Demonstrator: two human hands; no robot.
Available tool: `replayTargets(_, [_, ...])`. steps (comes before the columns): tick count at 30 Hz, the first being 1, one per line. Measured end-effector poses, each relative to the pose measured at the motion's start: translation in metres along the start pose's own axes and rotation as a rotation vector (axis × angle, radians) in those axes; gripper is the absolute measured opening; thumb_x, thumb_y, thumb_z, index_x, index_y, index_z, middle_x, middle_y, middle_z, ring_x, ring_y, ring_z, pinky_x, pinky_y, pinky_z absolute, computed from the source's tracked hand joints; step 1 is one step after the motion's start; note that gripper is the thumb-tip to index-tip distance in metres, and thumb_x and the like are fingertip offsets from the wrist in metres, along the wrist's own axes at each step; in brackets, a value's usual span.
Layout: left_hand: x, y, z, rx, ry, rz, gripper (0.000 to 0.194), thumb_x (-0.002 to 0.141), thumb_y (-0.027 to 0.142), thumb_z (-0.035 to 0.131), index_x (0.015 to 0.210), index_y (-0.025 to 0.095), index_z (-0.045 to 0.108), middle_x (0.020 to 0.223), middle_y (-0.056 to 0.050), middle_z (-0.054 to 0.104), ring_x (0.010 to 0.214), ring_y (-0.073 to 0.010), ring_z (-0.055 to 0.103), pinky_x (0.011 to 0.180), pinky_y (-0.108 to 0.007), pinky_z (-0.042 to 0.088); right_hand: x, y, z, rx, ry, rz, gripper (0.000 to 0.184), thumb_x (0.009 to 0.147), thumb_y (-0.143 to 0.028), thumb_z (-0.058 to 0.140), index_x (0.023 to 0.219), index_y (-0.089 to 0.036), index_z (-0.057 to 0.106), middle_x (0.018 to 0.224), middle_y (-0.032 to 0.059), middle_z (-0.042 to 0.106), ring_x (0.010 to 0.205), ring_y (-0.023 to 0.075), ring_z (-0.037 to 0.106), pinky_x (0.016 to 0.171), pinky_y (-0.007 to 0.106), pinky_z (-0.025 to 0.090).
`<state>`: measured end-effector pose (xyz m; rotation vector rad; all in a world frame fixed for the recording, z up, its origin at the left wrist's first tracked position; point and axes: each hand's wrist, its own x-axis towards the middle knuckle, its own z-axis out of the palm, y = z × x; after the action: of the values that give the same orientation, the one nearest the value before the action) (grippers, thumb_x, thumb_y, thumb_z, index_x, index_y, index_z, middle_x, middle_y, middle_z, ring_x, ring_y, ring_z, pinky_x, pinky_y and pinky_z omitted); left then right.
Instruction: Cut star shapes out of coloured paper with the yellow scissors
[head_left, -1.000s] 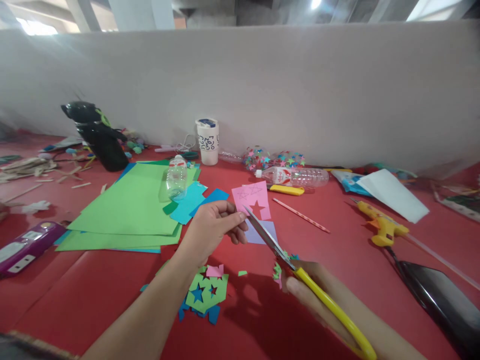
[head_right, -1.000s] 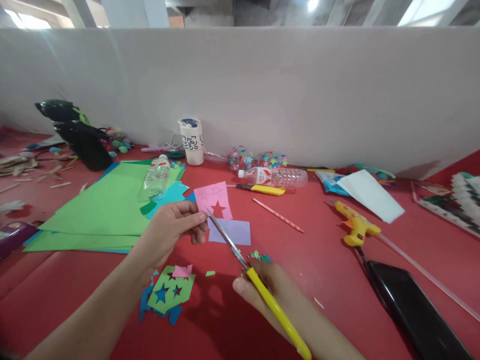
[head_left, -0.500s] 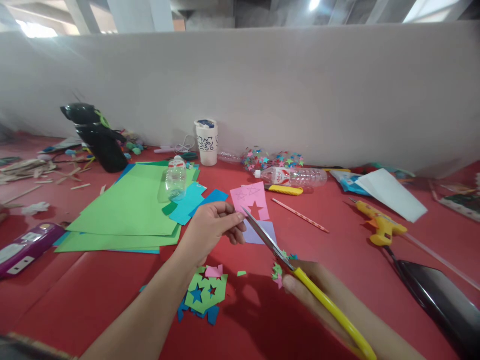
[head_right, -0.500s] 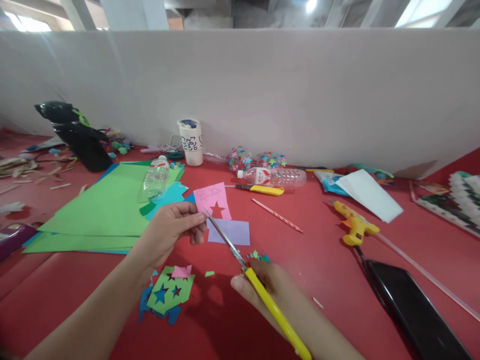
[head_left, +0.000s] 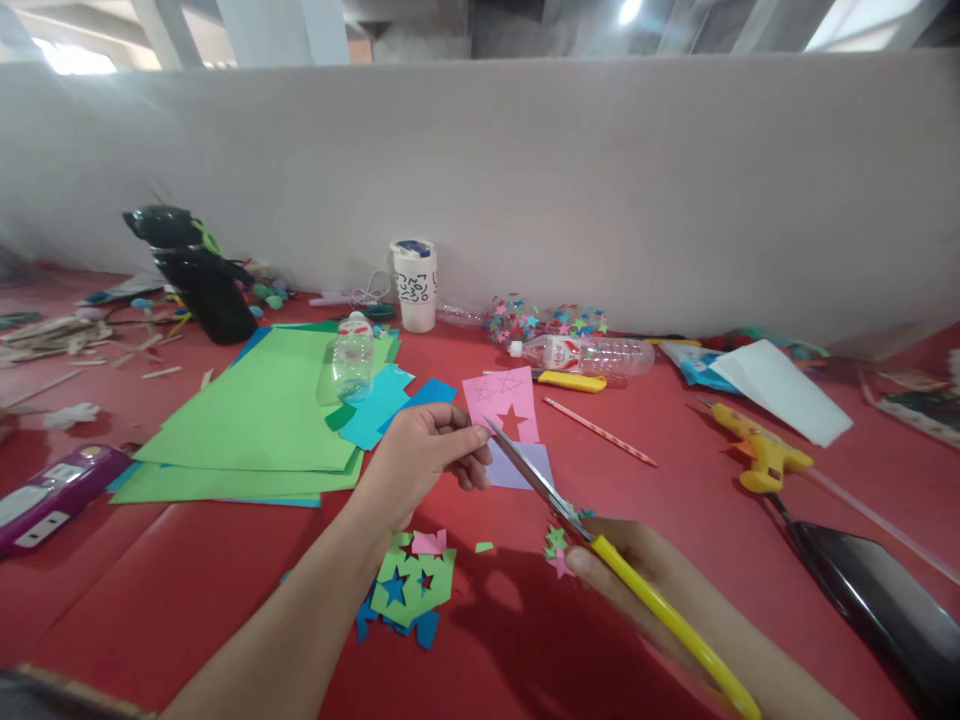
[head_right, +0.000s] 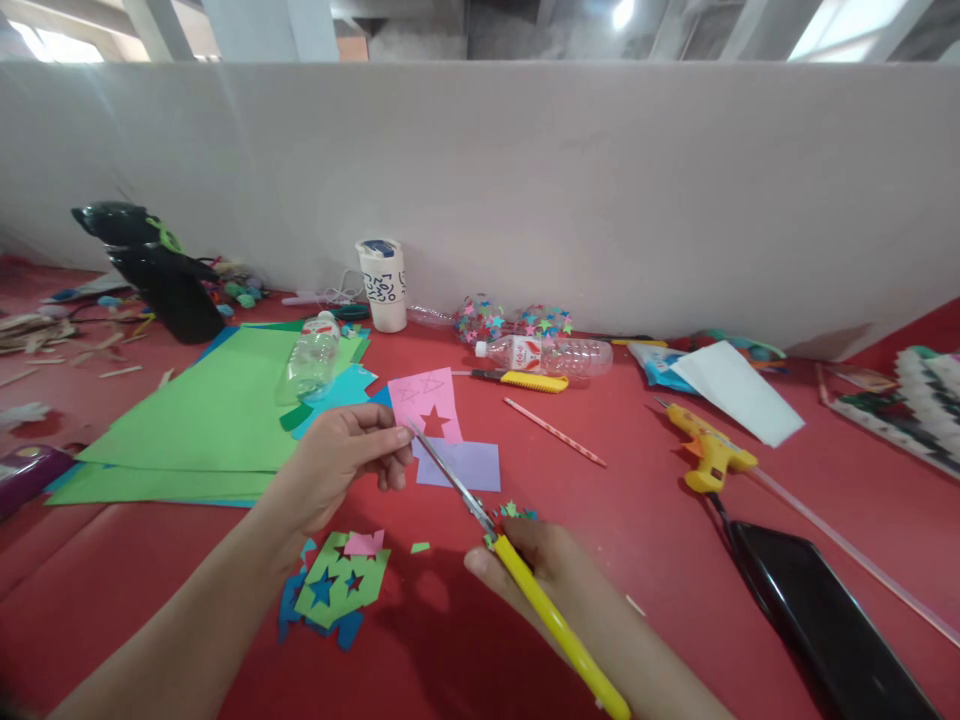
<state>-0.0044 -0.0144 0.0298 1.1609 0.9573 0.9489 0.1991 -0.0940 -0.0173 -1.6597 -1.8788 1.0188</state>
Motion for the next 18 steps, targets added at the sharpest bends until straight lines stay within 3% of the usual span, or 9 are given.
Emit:
replayTargets(7, [0.0002,0.0006,-0.0002,-0.016,-0.001,-0.009,0.015,0.071,0.021,0.064,0.060,0.013,0.057,0.052,0.000,0.061,0.041,-0.0089,0.056,0.043,-0.020,0.042,0.0023,0.0041,0.0026,-0.024,0.013,0.019,0.060,0.074,-0.078,0.031,0.057,-0.021,0.039,0.056,-0.0068,0.024,0.051,0.0113,0.026,0.048,0.026,0.018])
replayTargets(18, [0.0005,-0.0013,-0.0001,-0.040,0.001,-0.018,0.016,0.072,0.020,0.064,0.061,0.013,0.056,0.052,0.001,0.061,0.041,-0.0085,0.056,0.043,-0.020,0.042,0.0030,0.0006,0.0014,-0.003,0.005,0.039,0.053,0.076,-0.071,0.036,0.059,-0.021,0.042,0.058,-0.0055,0.027,0.054,0.0126,0.029,0.050,0.027,0.020])
